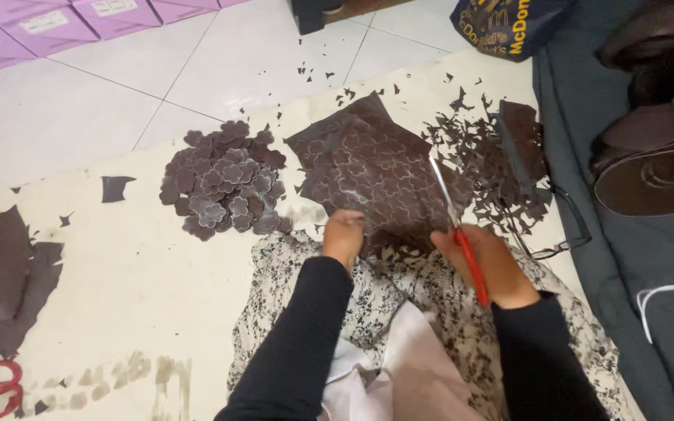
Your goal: The person uses red-handled scissors to cut flower-shaped pieces from a dark brown patterned sheet. The cut pieces are placed in a growing pile to the left while the remaining sheet is repositioned for continued cutting.
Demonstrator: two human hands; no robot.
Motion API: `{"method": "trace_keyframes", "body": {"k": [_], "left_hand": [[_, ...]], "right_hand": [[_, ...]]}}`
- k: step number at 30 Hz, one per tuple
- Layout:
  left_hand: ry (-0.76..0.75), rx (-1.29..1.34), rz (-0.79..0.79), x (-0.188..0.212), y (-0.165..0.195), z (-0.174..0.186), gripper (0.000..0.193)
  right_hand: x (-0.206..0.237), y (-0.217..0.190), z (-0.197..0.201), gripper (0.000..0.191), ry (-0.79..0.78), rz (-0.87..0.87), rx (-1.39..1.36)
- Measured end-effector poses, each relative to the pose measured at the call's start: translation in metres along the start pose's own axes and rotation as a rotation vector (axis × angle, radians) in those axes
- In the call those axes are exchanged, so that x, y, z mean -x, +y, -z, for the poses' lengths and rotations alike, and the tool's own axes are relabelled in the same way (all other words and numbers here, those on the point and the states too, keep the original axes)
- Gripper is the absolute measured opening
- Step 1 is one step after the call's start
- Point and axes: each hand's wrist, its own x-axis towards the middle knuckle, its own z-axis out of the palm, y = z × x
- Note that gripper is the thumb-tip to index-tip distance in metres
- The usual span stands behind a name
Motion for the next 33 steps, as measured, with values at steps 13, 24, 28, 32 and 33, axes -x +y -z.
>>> {"method": "trace_keyframes", "body": {"k": [13, 24, 28, 32, 33], "left_hand": [[0.313, 0.554, -0.266, -0.056, 0.006, 0.093, 0.016], [0.196, -0.149, 0.011, -0.049, 0.001, 0.006, 0.079], [0.057, -0.753, -0.111, -0.041, -0.027, -0.028, 0.085], [0.174, -0.905, -0.163, -0.052, -0.033, -0.022, 0.094], [0.175, -0.923, -0.076, -0.059, -0.031, -0.018, 0.095]], "right_hand": [[-0.054, 0.056, -0.036, 0.066, -0.071, -0.248, 0.186], [-0.056, 0.044, -0.014, 0.058, 0.0, -0.406, 0.112], [-0.039, 0.052, 0.018, 0.054, 0.149, -0.334, 0.112], [-0.031, 0.066, 0.026, 0.044, 0.259, -0.361, -0.199], [-0.033, 0.067, 0.023, 0.042, 0.234, -0.355, -0.285]]}}
